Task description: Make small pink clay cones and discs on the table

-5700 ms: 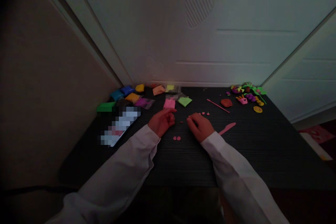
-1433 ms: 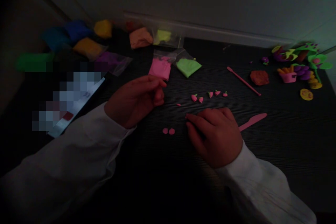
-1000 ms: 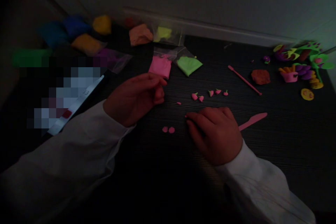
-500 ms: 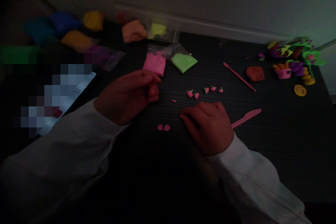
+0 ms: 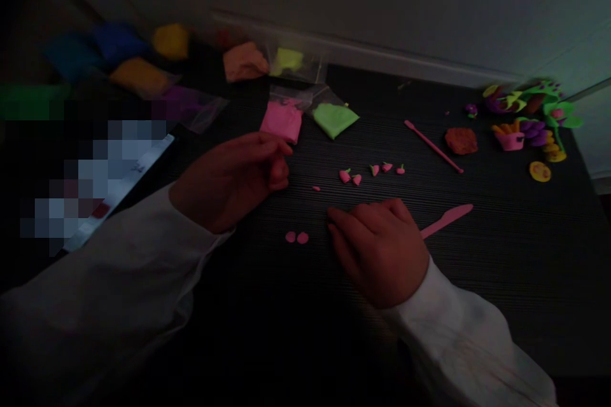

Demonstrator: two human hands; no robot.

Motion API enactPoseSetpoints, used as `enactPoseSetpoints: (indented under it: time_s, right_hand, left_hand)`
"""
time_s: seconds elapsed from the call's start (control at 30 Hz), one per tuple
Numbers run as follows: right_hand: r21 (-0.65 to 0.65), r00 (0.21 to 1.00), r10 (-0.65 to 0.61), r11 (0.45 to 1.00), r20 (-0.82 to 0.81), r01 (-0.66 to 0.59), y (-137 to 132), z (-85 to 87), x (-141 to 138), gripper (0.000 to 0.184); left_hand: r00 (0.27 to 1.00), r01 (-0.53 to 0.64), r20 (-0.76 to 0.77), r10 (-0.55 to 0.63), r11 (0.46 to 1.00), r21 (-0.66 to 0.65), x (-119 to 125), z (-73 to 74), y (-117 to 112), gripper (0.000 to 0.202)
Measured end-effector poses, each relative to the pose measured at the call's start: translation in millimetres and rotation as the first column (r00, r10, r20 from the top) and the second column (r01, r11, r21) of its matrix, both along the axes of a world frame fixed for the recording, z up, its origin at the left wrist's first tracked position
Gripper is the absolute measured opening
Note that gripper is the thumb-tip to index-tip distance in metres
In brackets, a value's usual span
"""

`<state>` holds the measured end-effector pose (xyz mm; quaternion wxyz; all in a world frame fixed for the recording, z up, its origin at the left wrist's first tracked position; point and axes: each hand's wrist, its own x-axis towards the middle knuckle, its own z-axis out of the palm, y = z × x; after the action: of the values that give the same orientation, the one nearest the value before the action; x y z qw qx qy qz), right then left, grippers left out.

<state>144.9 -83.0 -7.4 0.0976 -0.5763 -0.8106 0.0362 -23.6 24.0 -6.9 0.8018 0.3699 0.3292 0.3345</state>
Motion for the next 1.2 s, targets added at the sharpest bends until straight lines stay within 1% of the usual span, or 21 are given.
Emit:
enactPoseSetpoints:
  time_s: [0.1, 0.23, 0.37, 0.47, 0.67, 0.87, 1.2]
  right_hand:
    - [0.001, 0.997, -0.001, 1.0, 0.073, 0.001, -4, -0.2, -2, 0.029]
    - [-0.004, 0.989, -0.01, 1.0, 0.148, 0.011, -8, -1.4, -2, 0.034]
    - [-0.027, 0.983, 0.005, 1.0, 0.185, 0.0, -11, -1.7, -2, 0.038]
    - [-0.038, 0.987, 0.004, 0.999, 0.162, 0.002, -12, -2.5, -1, 0.04]
    - [-0.065, 0.998, -0.012, 0.998, 0.055, 0.015, -12, -3.3, 3, 0.044]
    - [-0.07, 0.998, -0.001, 0.998, 0.06, 0.005, -10, -3.7, 5, 0.038]
    - [-0.087, 1.0, -0.026, 0.996, 0.016, 0.028, -7, -3.5, 5, 0.035]
  left_hand:
    - [1.0, -0.009, 0.004, 0.009, 1.0, -0.011, 0, -0.3, 0, 0.012]
    - [1.0, 0.012, 0.022, -0.012, 1.0, -0.003, -1, -1.5, 1, 0.012]
    - [0.999, 0.029, 0.018, -0.029, 1.0, 0.005, -2, -1.7, 2, 0.012]
    - [0.999, 0.033, 0.014, -0.033, 0.999, 0.017, -2, -1.2, 2, 0.012]
    - [1.0, 0.023, -0.011, -0.022, 0.999, 0.032, -1, -1.4, 1, 0.014]
    - [0.999, 0.052, -0.007, -0.052, 0.997, 0.06, -1, -2.2, 0, 0.014]
    - [0.998, 0.036, -0.048, -0.032, 0.996, 0.084, 1, -0.9, 0, 0.014]
